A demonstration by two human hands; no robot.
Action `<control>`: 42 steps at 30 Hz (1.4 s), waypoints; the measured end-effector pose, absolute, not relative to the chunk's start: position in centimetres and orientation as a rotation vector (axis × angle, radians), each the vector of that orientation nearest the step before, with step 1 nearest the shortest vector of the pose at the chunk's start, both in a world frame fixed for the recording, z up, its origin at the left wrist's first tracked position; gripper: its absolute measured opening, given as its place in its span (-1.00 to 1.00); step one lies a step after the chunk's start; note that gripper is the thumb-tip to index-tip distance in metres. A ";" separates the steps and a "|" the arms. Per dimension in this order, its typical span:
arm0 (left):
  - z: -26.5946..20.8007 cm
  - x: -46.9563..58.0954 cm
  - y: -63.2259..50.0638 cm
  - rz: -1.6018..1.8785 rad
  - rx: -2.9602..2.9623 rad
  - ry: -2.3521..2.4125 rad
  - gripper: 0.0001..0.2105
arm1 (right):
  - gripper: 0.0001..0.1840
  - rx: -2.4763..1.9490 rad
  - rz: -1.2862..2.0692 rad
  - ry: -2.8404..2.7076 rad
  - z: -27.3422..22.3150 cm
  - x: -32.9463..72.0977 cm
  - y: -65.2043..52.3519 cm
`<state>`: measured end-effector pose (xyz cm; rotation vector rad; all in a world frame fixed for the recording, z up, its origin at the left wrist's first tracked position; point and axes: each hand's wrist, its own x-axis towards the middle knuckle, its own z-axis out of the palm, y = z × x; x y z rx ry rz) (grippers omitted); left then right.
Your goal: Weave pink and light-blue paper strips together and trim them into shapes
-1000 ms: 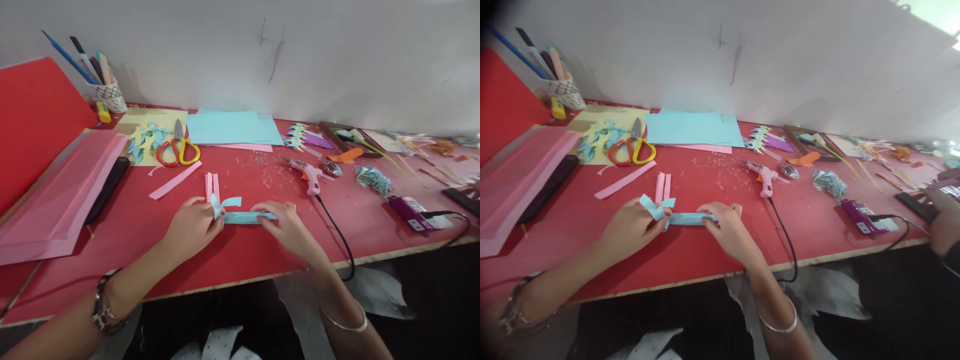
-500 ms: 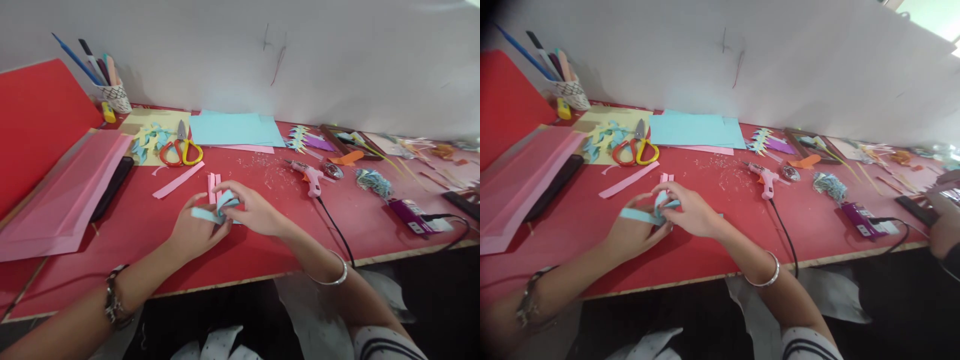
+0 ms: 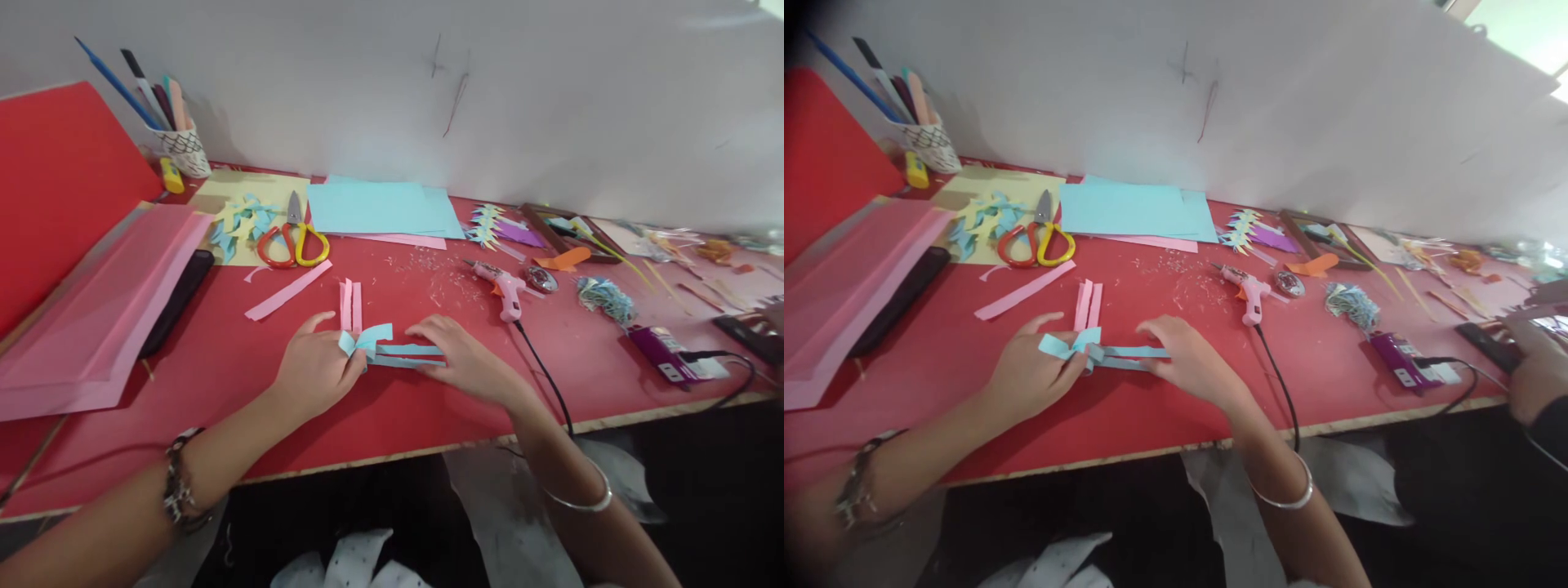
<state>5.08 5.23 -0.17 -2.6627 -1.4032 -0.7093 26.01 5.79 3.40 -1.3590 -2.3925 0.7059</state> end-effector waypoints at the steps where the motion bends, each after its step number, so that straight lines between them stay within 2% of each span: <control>1: -0.1 5.1 5.2 -0.715 -2.666 -1.409 -0.64 | -0.72 -1.392 0.668 -2.443 3.2 26.4 5.4; 12: 0.2 5.0 5.3 -0.662 -2.741 -1.448 -0.63 | -0.75 -1.480 0.666 -2.361 2.0 26.7 5.0; 20: 0.2 5.0 5.3 -0.609 -2.768 -1.473 -0.62 | -0.82 -1.586 0.890 -2.129 2.3 26.6 5.8; 26: 0.3 5.1 5.3 -0.591 -2.773 -1.471 -0.59 | -0.78 -1.439 1.082 -2.038 2.8 26.1 6.9; 31: 0.2 5.1 5.3 -0.589 -2.756 -1.460 -0.57 | -0.83 -1.345 1.091 -1.952 3.3 25.5 7.2; 36: 0.1 5.2 5.3 -0.662 -2.722 -1.430 -0.59 | -0.88 -1.166 1.052 -1.966 4.0 24.2 7.4; 42: 0.1 5.2 5.3 -0.699 -2.628 -1.343 -0.68 | -0.81 -1.005 1.127 -1.962 4.4 21.8 8.0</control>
